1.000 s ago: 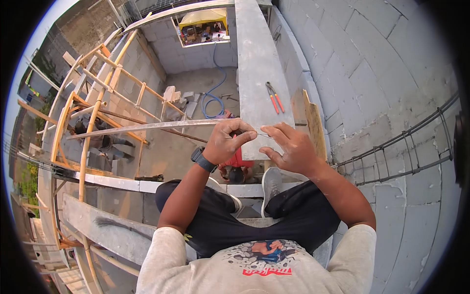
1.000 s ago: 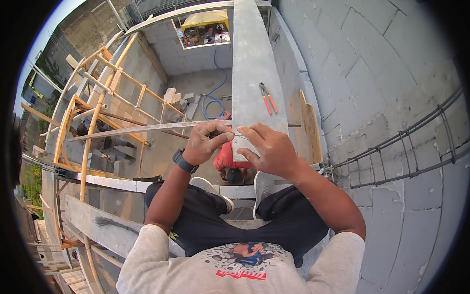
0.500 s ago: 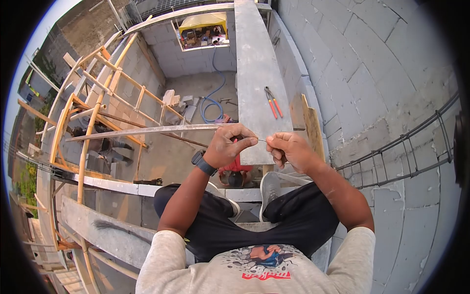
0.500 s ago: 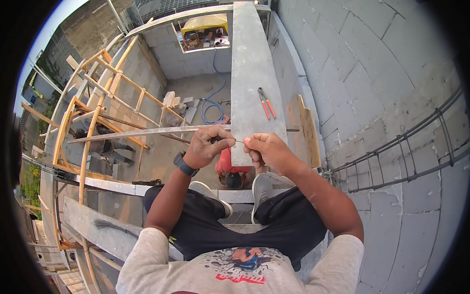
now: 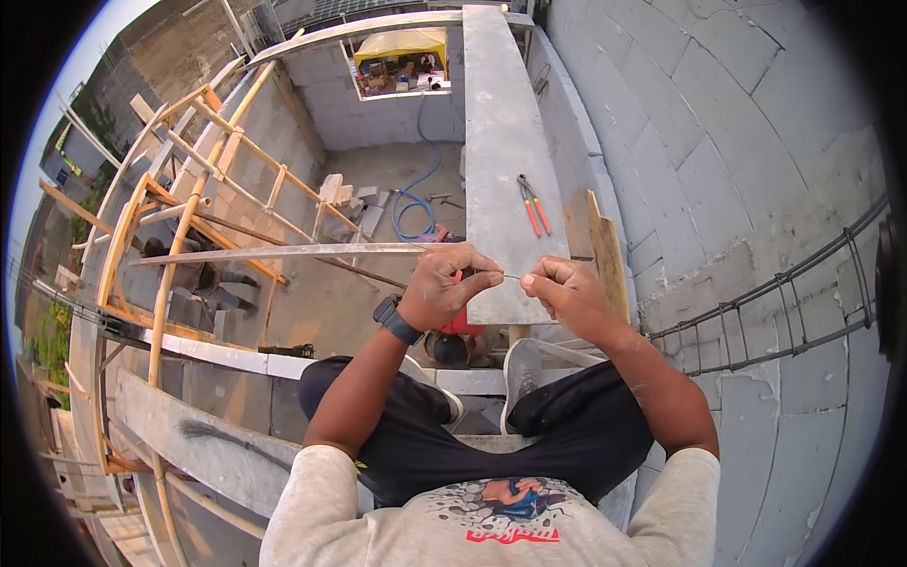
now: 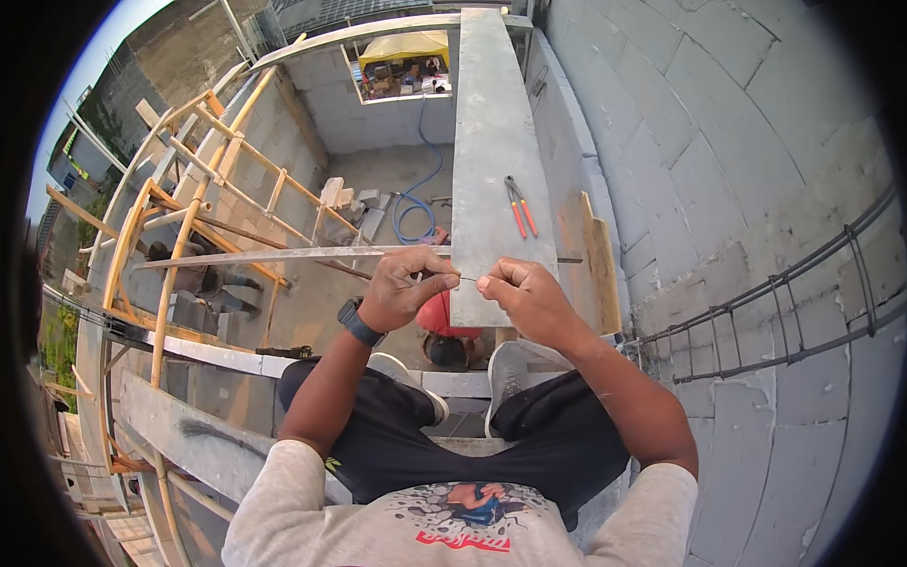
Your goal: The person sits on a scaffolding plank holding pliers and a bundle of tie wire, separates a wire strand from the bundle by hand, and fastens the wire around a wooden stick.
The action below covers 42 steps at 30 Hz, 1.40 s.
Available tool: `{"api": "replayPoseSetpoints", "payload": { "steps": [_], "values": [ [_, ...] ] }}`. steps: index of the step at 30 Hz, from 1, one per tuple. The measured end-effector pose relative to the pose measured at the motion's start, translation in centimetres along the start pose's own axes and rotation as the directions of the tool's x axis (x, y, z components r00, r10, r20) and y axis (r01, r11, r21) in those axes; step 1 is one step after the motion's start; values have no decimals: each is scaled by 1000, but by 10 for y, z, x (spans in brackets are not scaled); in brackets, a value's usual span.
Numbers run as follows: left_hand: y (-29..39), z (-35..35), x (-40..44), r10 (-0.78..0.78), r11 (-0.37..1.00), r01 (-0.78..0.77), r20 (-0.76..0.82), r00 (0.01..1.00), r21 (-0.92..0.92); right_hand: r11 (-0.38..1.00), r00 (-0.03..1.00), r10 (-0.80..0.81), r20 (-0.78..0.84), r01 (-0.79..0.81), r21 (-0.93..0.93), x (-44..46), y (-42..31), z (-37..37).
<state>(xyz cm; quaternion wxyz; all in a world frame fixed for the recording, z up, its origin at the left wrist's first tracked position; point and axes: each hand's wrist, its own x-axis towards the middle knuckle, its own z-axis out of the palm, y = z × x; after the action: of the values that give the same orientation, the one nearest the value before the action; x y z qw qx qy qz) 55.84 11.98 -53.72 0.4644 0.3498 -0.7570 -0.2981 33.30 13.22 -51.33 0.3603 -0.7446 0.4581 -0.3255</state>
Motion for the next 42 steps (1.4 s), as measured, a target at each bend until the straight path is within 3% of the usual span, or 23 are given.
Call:
{"api": "replayPoseSetpoints", "payload": {
  "steps": [1,2,6,7,8,9,11,15,16,17,18,19,20,24,25,26,27,28,29,30,32,36,42],
  "values": [
    [-1,2,-1,29,999,-29,7,1000,-19,896,955,233,183,-284,342,2,5,-4],
    [-3,2,1,63,997,-62,12,998,-35,612,832,359,423,-552,566,6,9,-8],
    [-3,-3,2,19,999,-15,108,994,-36,533,810,336,480,-584,612,3,11,-2],
    [-3,-5,1,24,999,-20,104,994,-34,889,957,205,205,-270,370,-2,2,3],
    [-4,-5,-1,-57,997,62,98,994,-52,998,998,-59,4,59,-30,-5,-3,6],
    [-5,-5,-2,-138,987,145,94,986,-70,998,998,-60,8,60,-32,-3,-1,7],
    [-8,-5,-2,-143,988,148,91,986,-50,799,853,-515,-82,443,-407,1,6,9],
    [-4,-6,-1,-157,986,162,96,983,-45,734,837,-546,-25,464,-496,0,2,2],
    [-4,-6,0,-155,986,160,94,983,-42,914,950,-311,-29,290,-283,-1,0,1],
    [-4,-6,0,-119,991,124,85,989,-51,996,998,-60,27,62,-62,-2,-2,0],
    [-4,-6,1,-83,994,88,75,994,-61,996,998,-63,28,64,-62,-1,1,-1],
    [-4,-5,0,-84,994,88,71,994,-61,935,969,168,183,-216,282,2,7,-4],
    [-5,-5,1,-43,998,46,72,996,-38,689,861,313,400,-496,529,4,11,-6],
    [-7,-2,1,55,998,-53,72,996,-25,508,793,336,508,-607,611,4,16,-2],
    [-8,-2,1,55,998,-53,73,996,-24,816,901,295,317,-410,408,2,15,1],
    [-10,-1,0,50,999,-49,59,997,-23,979,975,166,150,-182,98,1,14,5],
    [-8,-1,0,46,999,-45,45,998,-23,978,975,166,151,-181,98,-1,12,9],
    [-6,-2,0,45,999,-44,45,998,-22,997,998,-64,-16,64,-41,-2,9,12],
    [-3,-5,-1,-48,999,50,50,998,-23,936,939,-312,-144,278,-215,-3,6,13],
    [1,-7,-1,-142,989,143,55,988,-24,937,939,-311,-144,277,-214,-2,4,11],
    [2,-6,0,-127,992,128,34,991,-21,728,806,-582,-108,456,-512,0,-1,5],
    [-2,-4,1,-64,998,64,11,998,-14,681,824,-564,-52,428,-594,-2,-3,3],
    [-3,-9,1,25,998,-20,85,996,-68,826,914,-406,-11,362,-432,-4,-3,0]
  ]
}}
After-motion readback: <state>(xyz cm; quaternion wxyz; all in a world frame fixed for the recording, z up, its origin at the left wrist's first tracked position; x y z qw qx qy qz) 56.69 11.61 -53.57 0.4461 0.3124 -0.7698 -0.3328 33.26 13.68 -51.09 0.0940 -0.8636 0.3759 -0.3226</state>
